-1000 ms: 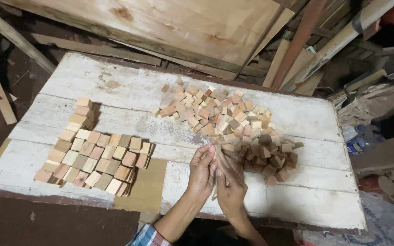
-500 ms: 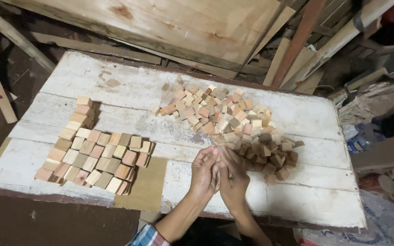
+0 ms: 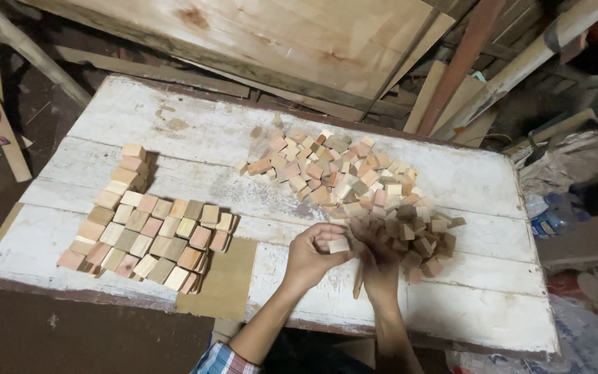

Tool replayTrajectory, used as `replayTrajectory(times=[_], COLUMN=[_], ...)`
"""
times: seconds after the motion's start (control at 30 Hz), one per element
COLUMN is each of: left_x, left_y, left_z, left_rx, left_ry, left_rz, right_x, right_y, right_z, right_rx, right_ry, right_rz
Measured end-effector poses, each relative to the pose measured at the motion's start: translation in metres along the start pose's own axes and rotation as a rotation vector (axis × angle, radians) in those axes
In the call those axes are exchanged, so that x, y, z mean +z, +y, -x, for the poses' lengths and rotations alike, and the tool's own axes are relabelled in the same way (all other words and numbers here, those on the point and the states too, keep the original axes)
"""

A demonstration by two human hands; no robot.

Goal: The person arranges small wooden blocks into a grid pattern on a workbench.

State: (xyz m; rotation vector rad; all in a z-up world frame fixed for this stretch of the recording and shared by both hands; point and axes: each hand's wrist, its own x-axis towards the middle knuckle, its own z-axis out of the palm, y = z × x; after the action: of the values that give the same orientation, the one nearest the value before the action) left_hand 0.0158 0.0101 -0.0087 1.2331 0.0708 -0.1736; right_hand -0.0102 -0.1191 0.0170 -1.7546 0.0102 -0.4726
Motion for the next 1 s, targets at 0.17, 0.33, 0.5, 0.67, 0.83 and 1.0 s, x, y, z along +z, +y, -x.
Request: replayTrajectory(times=[0.17,0.33,0.5,0.67,0.83,1.0], left_x=[-0.009,-0.009,0.004,0.013,0.009,0.012], left_y=[0.037,0.001,-0.013,-0.012,-0.001,-0.007], left_z=[0.011,-0.001,0.008,0.017,0.012,0.02], left_rx=[0.1,-0.062,-0.162,-0.123,-0.141,-0.153], left_ry=[-0.102,-0.151,0.008,-0.017,0.116,0.079], left_rz=[-0.145,0.257,0.618,0.635,0.736,0.694], right_x=[-0.016,-0.023,-0.005,0.0,0.008,0.013], right_y=[0.02,0.024,-0.007,-0.012,-0.022,-0.028], right_z=[0.014,0.022,0.039,0.027,0.034,0.014], right_rx=[0.057,0.04,-0.102,-0.134,-0.328,-0.267], right_ry=[-0.225,-0.168,-0.083,-0.057,-0.128,-0.048], right_rz=[-0.148,-0.069,0.053,0.179,0.338,0.368])
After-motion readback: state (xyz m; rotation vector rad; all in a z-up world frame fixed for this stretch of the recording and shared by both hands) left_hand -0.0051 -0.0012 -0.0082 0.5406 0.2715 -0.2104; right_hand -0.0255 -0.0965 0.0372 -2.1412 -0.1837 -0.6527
